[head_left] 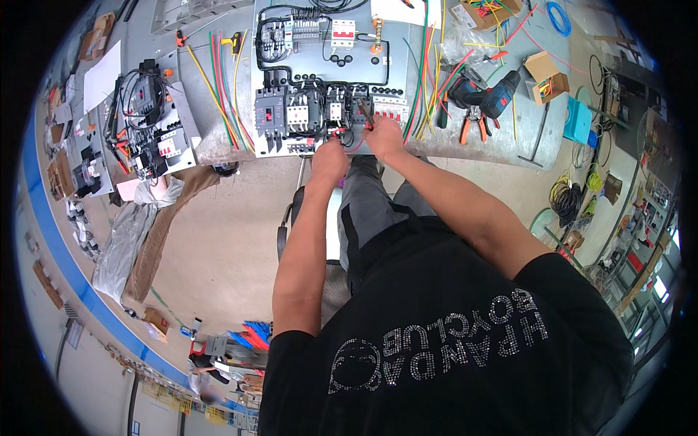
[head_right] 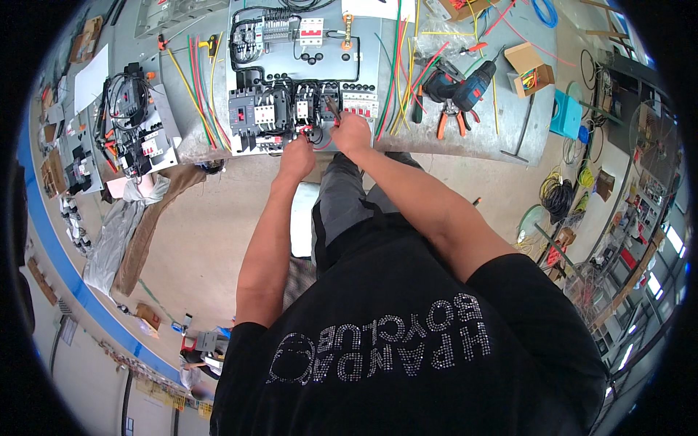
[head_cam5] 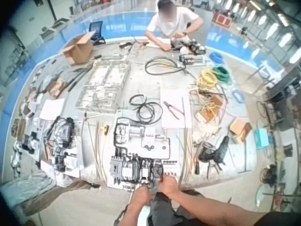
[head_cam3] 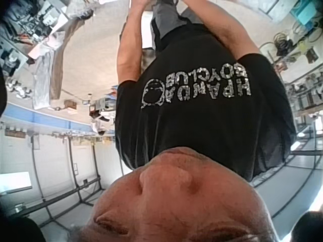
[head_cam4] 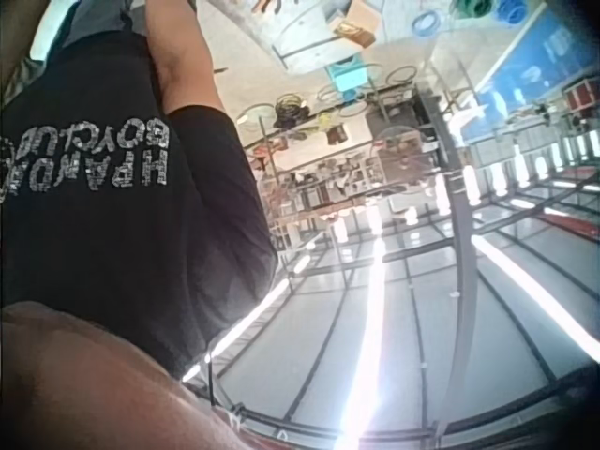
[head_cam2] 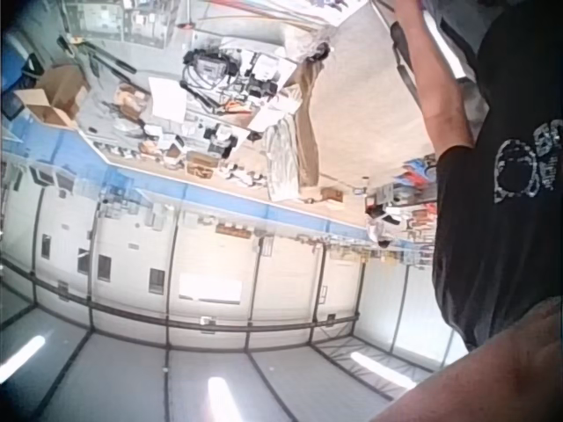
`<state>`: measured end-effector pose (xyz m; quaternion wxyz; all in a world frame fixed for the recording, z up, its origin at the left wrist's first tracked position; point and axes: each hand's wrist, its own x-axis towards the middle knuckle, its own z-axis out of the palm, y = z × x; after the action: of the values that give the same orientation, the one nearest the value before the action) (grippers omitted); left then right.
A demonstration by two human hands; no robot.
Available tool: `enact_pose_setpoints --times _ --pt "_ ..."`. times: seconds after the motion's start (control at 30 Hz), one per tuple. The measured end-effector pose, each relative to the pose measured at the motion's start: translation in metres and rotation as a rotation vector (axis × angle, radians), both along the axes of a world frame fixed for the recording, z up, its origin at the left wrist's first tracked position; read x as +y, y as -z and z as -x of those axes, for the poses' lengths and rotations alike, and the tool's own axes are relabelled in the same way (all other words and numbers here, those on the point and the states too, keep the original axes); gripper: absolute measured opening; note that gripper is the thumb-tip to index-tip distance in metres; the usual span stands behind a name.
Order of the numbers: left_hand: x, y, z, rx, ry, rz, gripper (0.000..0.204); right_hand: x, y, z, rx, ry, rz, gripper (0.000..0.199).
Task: The person strips insulation from colored wires using pliers and inserts them into terminals on an electrical panel. The person repeatedly measures, cuts, and strips wires, then connects them to the panel while another person works nearby.
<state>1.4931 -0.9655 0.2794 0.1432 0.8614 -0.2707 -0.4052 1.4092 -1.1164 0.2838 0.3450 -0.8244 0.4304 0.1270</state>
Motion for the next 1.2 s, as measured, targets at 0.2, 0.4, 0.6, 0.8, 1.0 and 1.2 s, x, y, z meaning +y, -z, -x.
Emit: enact_pose_setpoints --times 0.2,0.4,0.6,0.8,1.0,1.2 --pt "0.013 0.007 0.008 0.259 -0.384 0.236 0.017 -0.003 0.005 0.002 -0.02 -0.01 -0.008 0.023" --pt "0.026 0.008 0.021 0.632 -0.765 0.428 0.023 -0.004 0.003 0.004 -0.045 -0.008 -0.016 0.024" --pt "0.021 0.003 0.015 0.42 -0.533 0.326 0.024 -0.003 0.003 0.007 -0.059 0.014 -0.043 0.024" --pt "0.023 0.002 0.015 0.461 -0.577 0.365 0.023 -0.003 0.008 0.008 -0.069 0.007 -0.052 0.026" --pt "0.04 -0.015 0.023 0.605 -0.698 0.463 0.022 -0.005 -0.005 0.019 -0.139 0.004 -0.26 0.03" --pt "0.024 -0.112 0.027 0.834 -0.814 0.589 0.023 -0.031 -0.064 0.059 -0.182 -0.006 -0.69 0.029"
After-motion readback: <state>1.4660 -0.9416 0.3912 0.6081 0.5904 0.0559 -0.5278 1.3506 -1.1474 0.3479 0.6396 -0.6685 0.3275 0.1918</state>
